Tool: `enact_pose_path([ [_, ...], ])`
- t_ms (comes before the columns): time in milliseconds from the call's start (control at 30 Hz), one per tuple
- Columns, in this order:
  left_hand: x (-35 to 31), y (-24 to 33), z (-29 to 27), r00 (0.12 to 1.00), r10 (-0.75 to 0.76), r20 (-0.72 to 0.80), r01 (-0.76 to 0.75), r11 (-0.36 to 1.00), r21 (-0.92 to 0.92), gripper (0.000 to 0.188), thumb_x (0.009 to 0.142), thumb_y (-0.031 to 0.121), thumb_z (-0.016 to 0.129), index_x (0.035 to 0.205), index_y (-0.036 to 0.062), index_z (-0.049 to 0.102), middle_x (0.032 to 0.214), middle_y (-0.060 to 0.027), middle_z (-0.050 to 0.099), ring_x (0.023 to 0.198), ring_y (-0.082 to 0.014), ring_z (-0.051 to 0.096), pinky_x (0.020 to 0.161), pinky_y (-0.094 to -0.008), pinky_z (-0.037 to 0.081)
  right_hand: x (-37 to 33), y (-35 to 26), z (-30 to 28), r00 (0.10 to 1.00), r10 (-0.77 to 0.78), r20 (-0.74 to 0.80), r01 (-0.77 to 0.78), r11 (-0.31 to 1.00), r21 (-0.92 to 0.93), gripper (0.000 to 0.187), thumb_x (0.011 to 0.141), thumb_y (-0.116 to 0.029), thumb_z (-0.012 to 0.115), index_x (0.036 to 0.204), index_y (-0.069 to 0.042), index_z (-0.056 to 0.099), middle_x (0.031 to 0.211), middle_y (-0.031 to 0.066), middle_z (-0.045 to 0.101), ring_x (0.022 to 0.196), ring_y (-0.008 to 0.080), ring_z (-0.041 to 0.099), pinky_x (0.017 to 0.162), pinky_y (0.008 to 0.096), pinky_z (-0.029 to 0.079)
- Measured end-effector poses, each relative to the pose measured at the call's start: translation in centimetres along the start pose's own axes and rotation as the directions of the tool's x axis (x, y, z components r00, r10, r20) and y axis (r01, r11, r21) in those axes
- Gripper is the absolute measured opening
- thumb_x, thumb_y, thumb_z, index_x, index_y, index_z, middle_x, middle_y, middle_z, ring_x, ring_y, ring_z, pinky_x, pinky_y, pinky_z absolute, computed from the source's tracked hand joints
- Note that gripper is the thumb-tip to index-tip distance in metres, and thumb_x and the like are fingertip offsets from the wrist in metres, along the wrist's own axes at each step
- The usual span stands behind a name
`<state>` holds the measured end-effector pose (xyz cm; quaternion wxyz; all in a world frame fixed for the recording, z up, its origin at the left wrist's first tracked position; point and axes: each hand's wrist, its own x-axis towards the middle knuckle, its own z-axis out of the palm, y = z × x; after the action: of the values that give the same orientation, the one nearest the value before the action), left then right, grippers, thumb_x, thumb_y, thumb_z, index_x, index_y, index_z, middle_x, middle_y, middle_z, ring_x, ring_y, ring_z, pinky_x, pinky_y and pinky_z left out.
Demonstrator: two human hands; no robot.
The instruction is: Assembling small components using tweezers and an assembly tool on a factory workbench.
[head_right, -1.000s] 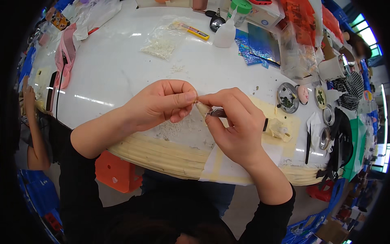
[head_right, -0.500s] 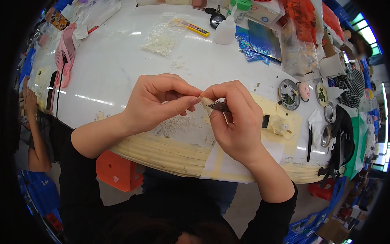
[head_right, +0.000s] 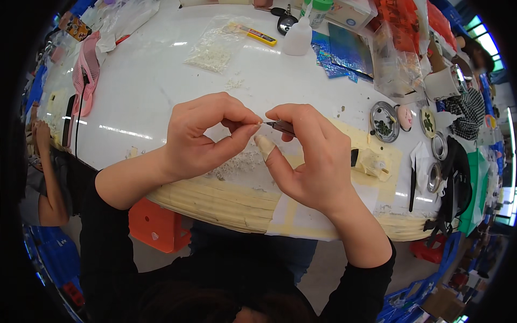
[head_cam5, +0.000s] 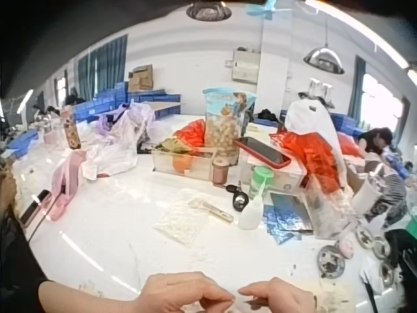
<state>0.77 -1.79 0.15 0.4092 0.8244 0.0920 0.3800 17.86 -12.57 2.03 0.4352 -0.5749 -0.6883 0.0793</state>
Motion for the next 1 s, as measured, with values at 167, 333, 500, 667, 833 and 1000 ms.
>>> enact_pose_path([
  [167, -0.1, 0.2, 0.3, 0.960, -0.268, 0.083, 0.280, 0.915, -0.289, 0.007, 0.092, 0.001, 0.062, 0.098, -0.0022, 0.063, 0.091, -0.0054, 0.065, 0.077, -0.0080, 0.062, 0.065, -0.0219, 0.053, -0.2, 1.0, 0.1, 0.999, -0.037, -0.018, 0.036, 0.998, -0.056, 0.030, 0.071, 0.000, 0.068, 0.100, -0.003, 0.063, 0.080, 0.0036, 0.059, 0.059, 0.0119, 0.048, 0.053, 0.0237, 0.039],
  [333, 0.0, 0.2, 0.2, 0.911, -0.378, 0.164, 0.412, 0.835, -0.364, 0.008, 0.094, 0.005, 0.060, 0.099, -0.0019, 0.062, 0.092, -0.0044, 0.064, 0.078, -0.0084, 0.062, 0.067, -0.0215, 0.053, -0.2, 0.9, 0.0, 1.000, -0.006, 0.003, 0.006, 0.998, -0.061, 0.026, 0.072, 0.000, 0.068, 0.098, -0.004, 0.062, 0.079, 0.0034, 0.058, 0.058, 0.0119, 0.047, 0.052, 0.0242, 0.039],
  [500, 0.0, 0.0, 0.1, 0.973, -0.214, 0.093, 0.227, 0.959, -0.168, 0.007, 0.092, 0.004, 0.062, 0.096, -0.0020, 0.063, 0.091, -0.0049, 0.065, 0.077, -0.0080, 0.062, 0.065, -0.0216, 0.052, -0.1, 0.8, -0.2, 1.000, 0.020, 0.024, -0.017, 0.988, -0.152, 0.023, 0.074, -0.006, 0.073, 0.094, -0.005, 0.061, 0.079, 0.0055, 0.060, 0.061, 0.0173, 0.057, 0.053, 0.0275, 0.045],
  [667, 0.3, -0.2, 0.1, 0.973, -0.178, 0.143, 0.177, 0.984, 0.026, 0.003, 0.088, 0.002, 0.065, 0.091, 0.0012, 0.064, 0.087, -0.0039, 0.062, 0.075, -0.0103, 0.060, 0.060, -0.0238, 0.049, 0.2, 0.5, -0.8, 0.998, 0.057, 0.029, -0.052, 0.984, -0.170, 0.023, 0.078, -0.011, 0.073, 0.095, -0.004, 0.059, 0.081, 0.0065, 0.062, 0.063, 0.0203, 0.059, 0.054, 0.0302, 0.046],
  [833, 0.0, -1.6, 0.7, 0.977, -0.024, 0.210, -0.057, 0.926, 0.372, 0.010, 0.078, 0.002, 0.071, 0.083, 0.0059, 0.063, 0.083, -0.0039, 0.056, 0.078, -0.0205, 0.055, 0.066, -0.0311, 0.046, -0.1, 1.5, -0.8, 0.993, 0.094, 0.071, -0.076, 0.972, -0.224, 0.019, 0.083, -0.013, 0.068, 0.095, -0.004, 0.058, 0.084, 0.0090, 0.064, 0.067, 0.0270, 0.062, 0.057, 0.0349, 0.048],
  [1000, 0.3, -1.8, 0.4, 0.967, 0.045, 0.251, -0.186, 0.799, 0.573, 0.014, 0.073, 0.003, 0.074, 0.078, 0.0073, 0.061, 0.082, -0.0025, 0.056, 0.079, -0.0223, 0.054, 0.070, -0.0345, 0.046, 0.1, 1.1, -0.8, 0.984, 0.137, 0.116, -0.102, 0.957, -0.271, 0.016, 0.084, -0.014, 0.067, 0.093, -0.004, 0.057, 0.083, 0.0104, 0.064, 0.068, 0.0294, 0.062, 0.057, 0.0366, 0.047],
])
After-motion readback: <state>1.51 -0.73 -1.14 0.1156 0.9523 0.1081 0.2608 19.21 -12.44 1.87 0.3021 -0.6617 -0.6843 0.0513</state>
